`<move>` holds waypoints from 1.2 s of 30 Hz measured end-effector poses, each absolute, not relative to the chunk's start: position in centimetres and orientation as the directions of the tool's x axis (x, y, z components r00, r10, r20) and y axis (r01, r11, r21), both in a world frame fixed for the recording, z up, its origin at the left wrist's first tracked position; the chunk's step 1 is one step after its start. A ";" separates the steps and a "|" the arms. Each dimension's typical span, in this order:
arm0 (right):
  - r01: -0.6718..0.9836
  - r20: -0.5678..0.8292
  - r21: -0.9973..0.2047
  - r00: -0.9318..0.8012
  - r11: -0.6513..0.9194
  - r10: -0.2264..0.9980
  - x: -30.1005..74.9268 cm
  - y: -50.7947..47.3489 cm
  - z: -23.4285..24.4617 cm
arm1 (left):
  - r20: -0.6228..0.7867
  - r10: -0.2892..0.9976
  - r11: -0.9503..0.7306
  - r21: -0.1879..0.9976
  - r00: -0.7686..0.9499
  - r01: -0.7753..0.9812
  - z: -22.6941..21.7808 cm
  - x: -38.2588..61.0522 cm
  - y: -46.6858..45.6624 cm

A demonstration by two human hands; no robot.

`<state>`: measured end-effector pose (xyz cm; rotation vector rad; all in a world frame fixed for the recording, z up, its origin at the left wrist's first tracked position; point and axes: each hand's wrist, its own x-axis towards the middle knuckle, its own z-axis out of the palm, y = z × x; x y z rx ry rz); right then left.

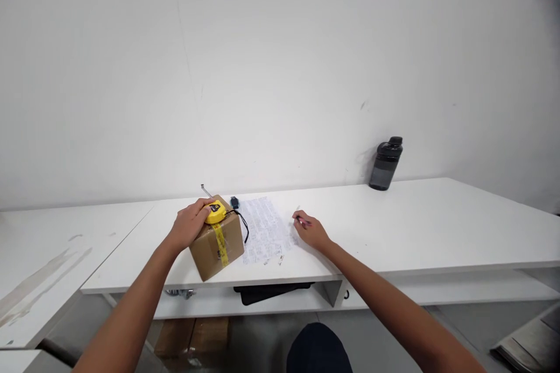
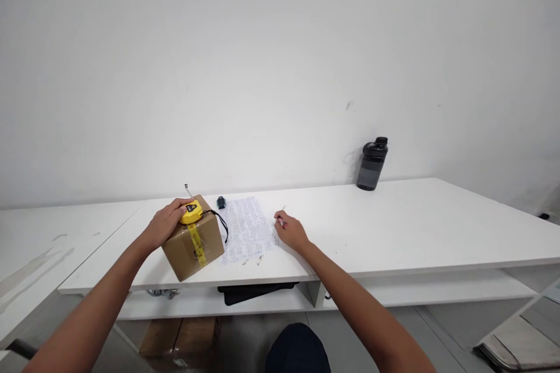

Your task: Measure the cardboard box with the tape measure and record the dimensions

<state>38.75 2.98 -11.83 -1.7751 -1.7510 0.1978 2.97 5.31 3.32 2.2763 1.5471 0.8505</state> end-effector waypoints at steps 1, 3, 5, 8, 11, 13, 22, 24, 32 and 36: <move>0.780 0.326 -0.616 0.129 0.107 0.937 38.7 2.5 -12.3 | 0.309 0.911 -0.405 0.538 0.274 0.739 3.3 2.8 5.7; 0.585 0.300 -0.796 0.155 0.157 0.941 38.4 1.7 -13.1 | 0.286 0.910 -0.413 0.589 0.299 0.694 3.2 2.7 6.4; 0.411 0.244 -0.898 0.163 0.159 0.956 38.0 1.1 -13.4 | 0.269 0.908 -0.418 0.637 0.320 0.648 3.1 2.6 7.0; 0.331 0.220 -0.932 0.199 0.146 0.955 37.7 0.8 -13.2 | 0.266 0.908 -0.415 0.677 0.323 0.608 3.0 2.6 7.3; 0.406 0.211 -0.909 0.250 0.095 0.945 37.5 0.6 -12.7 | 0.259 0.919 -0.391 0.697 0.298 0.601 3.1 2.8 7.2; 0.432 0.189 -0.900 0.271 0.056 0.944 37.5 0.6 -12.5 | 0.256 0.922 -0.385 0.703 0.291 0.598 3.2 2.9 7.0; 0.436 0.208 -0.893 0.195 0.106 0.958 37.5 1.0 -13.3 | 0.221 0.930 -0.359 0.723 0.294 0.590 3.6 3.1 6.6; 0.431 0.202 -0.896 0.190 0.103 0.961 37.5 1.0 -13.2 | 0.220 0.931 -0.356 0.720 0.291 0.595 3.5 3.0 6.6; 0.414 0.197 -0.905 0.204 0.098 0.959 37.5 0.9 -13.3 | 0.214 0.931 -0.354 0.727 0.296 0.588 3.0 2.6 7.3; 0.419 0.201 -0.904 0.237 0.087 0.950 37.6 1.0 -13.4 | 0.218 0.929 -0.359 0.724 0.298 0.590 2.8 2.5 7.6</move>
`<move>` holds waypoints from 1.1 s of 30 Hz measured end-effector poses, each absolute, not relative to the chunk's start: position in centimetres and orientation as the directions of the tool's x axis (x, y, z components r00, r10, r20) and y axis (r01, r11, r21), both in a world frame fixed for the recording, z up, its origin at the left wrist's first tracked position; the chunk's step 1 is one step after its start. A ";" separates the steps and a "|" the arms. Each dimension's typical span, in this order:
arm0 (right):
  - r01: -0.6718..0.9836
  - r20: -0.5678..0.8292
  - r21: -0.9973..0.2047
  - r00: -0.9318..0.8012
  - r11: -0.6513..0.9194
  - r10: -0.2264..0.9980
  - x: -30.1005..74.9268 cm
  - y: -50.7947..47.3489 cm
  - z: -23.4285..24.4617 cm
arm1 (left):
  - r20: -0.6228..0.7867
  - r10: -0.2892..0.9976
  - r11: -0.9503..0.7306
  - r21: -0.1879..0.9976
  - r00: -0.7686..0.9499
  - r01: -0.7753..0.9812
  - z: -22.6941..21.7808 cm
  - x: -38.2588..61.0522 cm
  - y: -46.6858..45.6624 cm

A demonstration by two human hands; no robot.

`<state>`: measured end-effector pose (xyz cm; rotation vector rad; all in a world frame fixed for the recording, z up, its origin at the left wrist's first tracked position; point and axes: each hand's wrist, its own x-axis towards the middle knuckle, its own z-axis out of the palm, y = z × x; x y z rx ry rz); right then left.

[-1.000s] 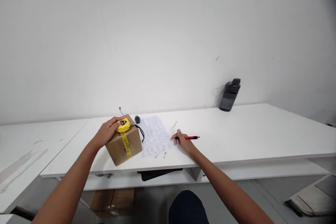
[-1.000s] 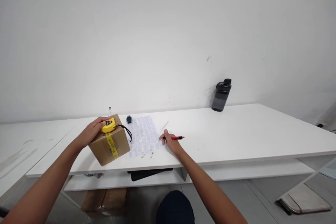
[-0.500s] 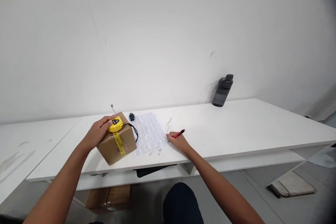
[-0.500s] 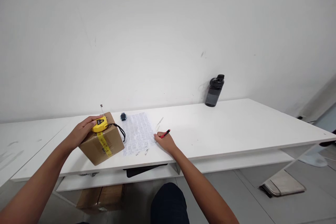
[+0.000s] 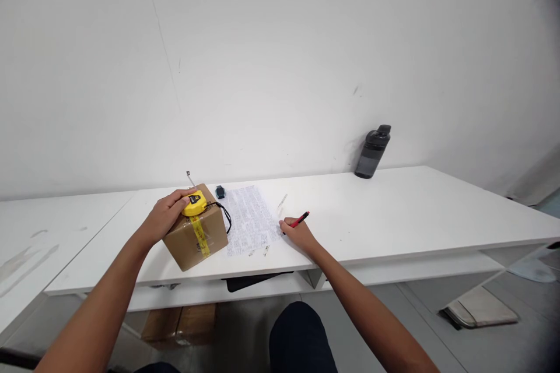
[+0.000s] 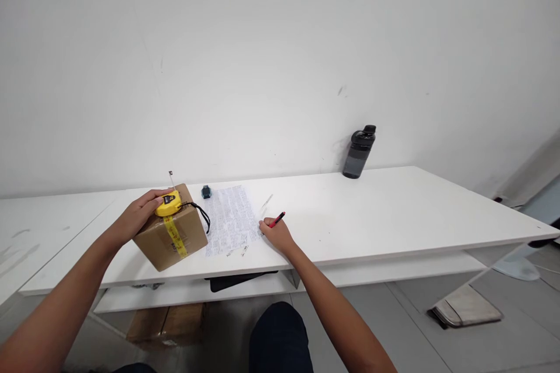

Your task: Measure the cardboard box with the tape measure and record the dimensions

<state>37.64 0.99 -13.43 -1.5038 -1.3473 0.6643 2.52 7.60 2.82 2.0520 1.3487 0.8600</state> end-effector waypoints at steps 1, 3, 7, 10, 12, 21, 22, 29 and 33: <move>0.420 0.200 -0.903 0.233 0.087 0.952 37.7 1.0 -13.4 | 0.221 0.928 -0.362 0.722 0.300 0.589 2.8 2.5 7.6; 0.420 0.196 -0.903 0.215 0.091 0.957 37.7 1.0 -13.4 | 0.223 0.927 -0.365 0.720 0.302 0.589 2.7 2.4 7.7; 0.422 0.198 -0.902 0.218 0.091 0.956 37.6 1.0 -13.4 | 0.230 0.926 -0.369 0.714 0.298 0.596 2.7 2.4 7.7; 0.428 0.205 -0.900 0.238 0.087 0.949 37.7 1.1 -13.5 | 0.240 0.922 -0.382 0.703 0.305 0.600 2.8 2.5 7.5; 0.430 0.208 -0.899 0.253 0.082 0.945 37.7 1.2 -13.7 | 0.232 0.922 -0.378 0.710 0.309 0.594 2.9 2.5 7.3; 0.420 0.186 -0.905 0.238 0.072 0.953 38.0 1.1 -13.8 | 0.240 0.921 -0.380 0.728 0.308 0.570 2.6 2.4 7.4; 0.422 0.191 -0.904 0.239 0.075 0.952 38.0 1.1 -13.9 | 0.245 0.919 -0.385 0.728 0.309 0.568 2.6 2.4 7.4; 0.441 0.204 -0.895 0.264 0.070 0.943 38.1 1.2 -14.0 | 0.243 0.918 -0.386 0.736 0.315 0.556 2.8 2.5 7.2; 0.453 0.210 -0.888 0.260 0.073 0.942 38.1 1.2 -14.1 | 0.240 0.919 -0.381 0.743 0.312 0.551 2.7 2.5 7.2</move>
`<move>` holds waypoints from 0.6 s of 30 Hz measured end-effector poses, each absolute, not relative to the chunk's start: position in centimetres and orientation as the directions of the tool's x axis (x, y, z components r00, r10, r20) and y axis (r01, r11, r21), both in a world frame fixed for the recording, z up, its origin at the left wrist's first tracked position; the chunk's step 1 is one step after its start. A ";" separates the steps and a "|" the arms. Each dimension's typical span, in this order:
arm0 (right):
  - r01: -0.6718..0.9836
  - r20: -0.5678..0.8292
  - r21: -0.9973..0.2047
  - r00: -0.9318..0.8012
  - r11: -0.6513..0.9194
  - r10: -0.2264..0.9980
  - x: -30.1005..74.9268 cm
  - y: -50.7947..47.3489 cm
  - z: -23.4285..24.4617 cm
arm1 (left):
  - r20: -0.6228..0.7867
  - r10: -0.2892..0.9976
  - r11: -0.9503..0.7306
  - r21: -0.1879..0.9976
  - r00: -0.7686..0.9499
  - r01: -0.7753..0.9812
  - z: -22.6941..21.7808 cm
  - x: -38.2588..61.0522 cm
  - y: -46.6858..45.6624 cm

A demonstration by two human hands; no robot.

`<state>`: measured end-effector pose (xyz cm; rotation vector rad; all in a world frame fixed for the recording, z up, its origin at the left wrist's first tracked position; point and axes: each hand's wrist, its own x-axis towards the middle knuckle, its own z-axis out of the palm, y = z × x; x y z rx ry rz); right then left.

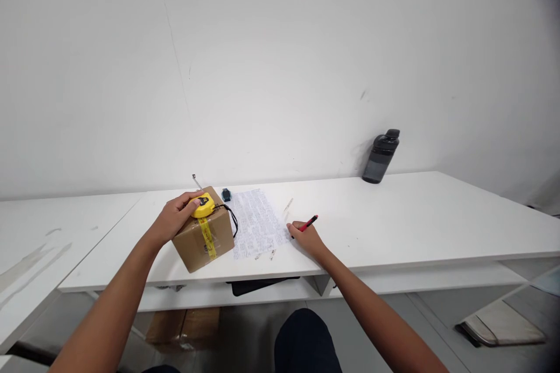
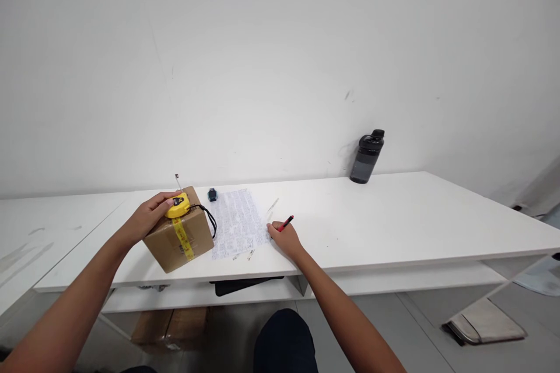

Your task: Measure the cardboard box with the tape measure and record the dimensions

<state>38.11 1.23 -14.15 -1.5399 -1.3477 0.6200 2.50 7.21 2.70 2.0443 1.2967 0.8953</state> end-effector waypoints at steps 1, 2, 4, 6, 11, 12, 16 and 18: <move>0.458 0.211 -0.886 0.267 0.069 0.940 38.1 1.2 -14.2 | 0.242 0.919 -0.382 0.742 0.311 0.550 2.7 2.5 7.2; 0.461 0.211 -0.885 0.272 0.065 0.939 38.1 1.2 -14.2 | 0.243 0.919 -0.383 0.741 0.310 0.552 2.7 2.5 7.1; 0.465 0.209 -0.884 0.289 0.054 0.934 38.2 1.2 -14.3 | 0.242 0.920 -0.380 0.738 0.307 0.558 2.8 2.6 7.0; 0.466 0.209 -0.884 0.313 0.042 0.926 38.2 1.2 -14.3 | 0.240 0.922 -0.377 0.735 0.304 0.564 2.9 2.7 6.8; 0.471 0.201 -0.881 0.299 0.039 0.933 38.3 1.2 -14.4 | 0.222 0.929 -0.355 0.760 0.297 0.545 2.7 2.5 6.8; 0.471 0.200 -0.881 0.295 0.040 0.934 38.3 1.2 -14.5 | 0.221 0.927 -0.358 0.763 0.303 0.538 2.7 2.5 6.9; 0.467 0.202 -0.883 0.297 0.042 0.933 38.3 1.3 -14.8 | 0.213 0.917 -0.371 0.767 0.337 0.525 2.5 2.4 6.8; 0.463 0.203 -0.885 0.278 0.054 0.939 38.2 1.0 -14.7 | 0.212 0.918 -0.371 0.757 0.336 0.537 2.6 2.5 6.6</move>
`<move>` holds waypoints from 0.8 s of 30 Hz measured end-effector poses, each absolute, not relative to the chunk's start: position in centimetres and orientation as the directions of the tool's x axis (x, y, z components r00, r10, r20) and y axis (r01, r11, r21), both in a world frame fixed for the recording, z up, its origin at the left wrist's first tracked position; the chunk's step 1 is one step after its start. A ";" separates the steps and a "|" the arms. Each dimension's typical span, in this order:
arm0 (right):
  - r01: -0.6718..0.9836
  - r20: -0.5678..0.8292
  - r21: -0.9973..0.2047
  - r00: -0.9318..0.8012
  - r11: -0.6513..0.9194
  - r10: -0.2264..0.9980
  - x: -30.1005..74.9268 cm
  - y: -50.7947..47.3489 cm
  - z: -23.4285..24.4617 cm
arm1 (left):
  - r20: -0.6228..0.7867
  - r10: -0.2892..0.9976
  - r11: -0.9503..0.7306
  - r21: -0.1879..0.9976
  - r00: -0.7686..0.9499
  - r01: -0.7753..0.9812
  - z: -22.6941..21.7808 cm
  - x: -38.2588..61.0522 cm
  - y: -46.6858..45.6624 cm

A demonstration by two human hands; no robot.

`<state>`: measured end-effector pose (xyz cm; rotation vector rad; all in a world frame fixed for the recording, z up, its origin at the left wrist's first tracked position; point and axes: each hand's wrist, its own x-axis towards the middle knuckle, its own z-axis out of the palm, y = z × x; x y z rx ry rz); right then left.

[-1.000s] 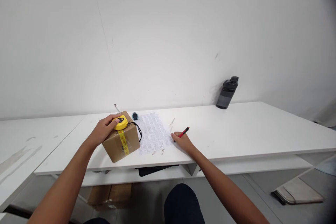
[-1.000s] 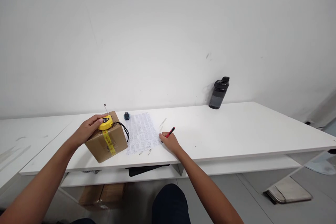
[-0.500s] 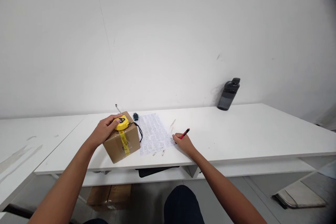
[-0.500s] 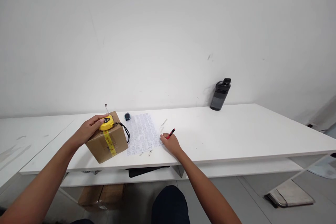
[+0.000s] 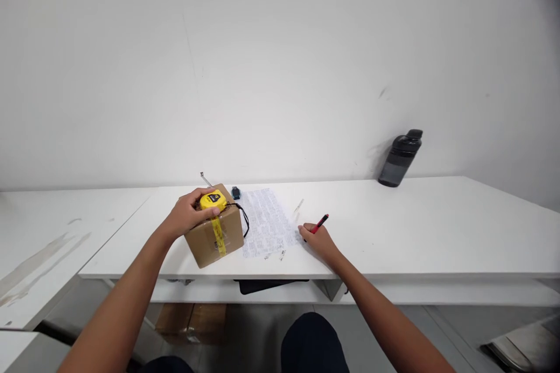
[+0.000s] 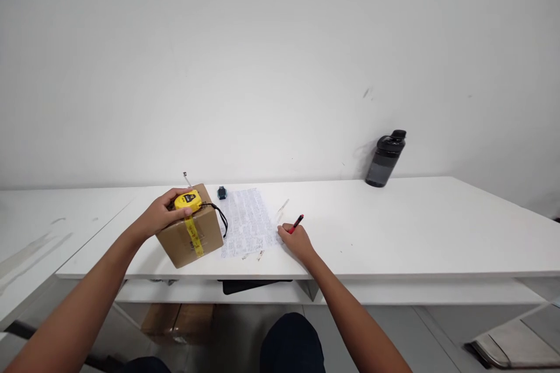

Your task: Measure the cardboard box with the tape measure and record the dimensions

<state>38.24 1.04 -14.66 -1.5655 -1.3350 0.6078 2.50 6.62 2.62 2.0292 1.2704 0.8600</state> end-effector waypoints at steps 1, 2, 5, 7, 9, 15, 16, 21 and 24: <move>0.463 0.218 -0.884 0.284 0.065 0.934 38.1 0.8 -14.5 | 0.216 0.918 -0.374 0.748 0.331 0.548 2.7 2.5 6.5; 0.470 0.244 -0.879 0.299 0.081 0.923 38.0 0.6 -14.2 | 0.219 0.919 -0.376 0.740 0.329 0.558 2.7 2.6 6.4; 0.542 0.381 -0.822 0.294 0.175 0.877 36.7 -0.5 -13.3 | 0.216 0.925 -0.366 0.730 0.313 0.577 2.8 2.6 6.2; 0.601 0.448 -0.755 0.182 0.262 0.875 35.1 -1.3 -13.0 | 0.217 0.929 -0.359 0.728 0.300 0.585 2.8 2.5 6.3; 0.663 0.471 -0.672 0.038 0.330 0.881 33.4 -2.3 -13.3 | 0.227 0.930 -0.361 0.719 0.290 0.594 2.7 2.4 6.5; 0.807 0.445 -0.477 -0.122 0.350 0.887 32.2 -6.1 -17.1 | 0.260 0.925 -0.379 0.679 0.278 0.628 2.6 2.3 7.0; 0.806 0.462 -0.478 -0.107 0.348 0.881 32.8 -6.6 -17.5 | 0.263 0.924 -0.381 0.673 0.276 0.634 2.6 2.3 7.1; 0.724 0.538 -0.588 0.017 0.361 0.843 37.0 -7.1 -12.8 | 0.255 0.925 -0.379 0.644 0.280 0.665 2.6 2.2 7.2; 0.714 0.618 -0.635 0.239 0.296 0.749 39.3 -5.8 -5.4 | 0.268 0.925 -0.380 0.633 0.268 0.675 2.5 2.2 7.3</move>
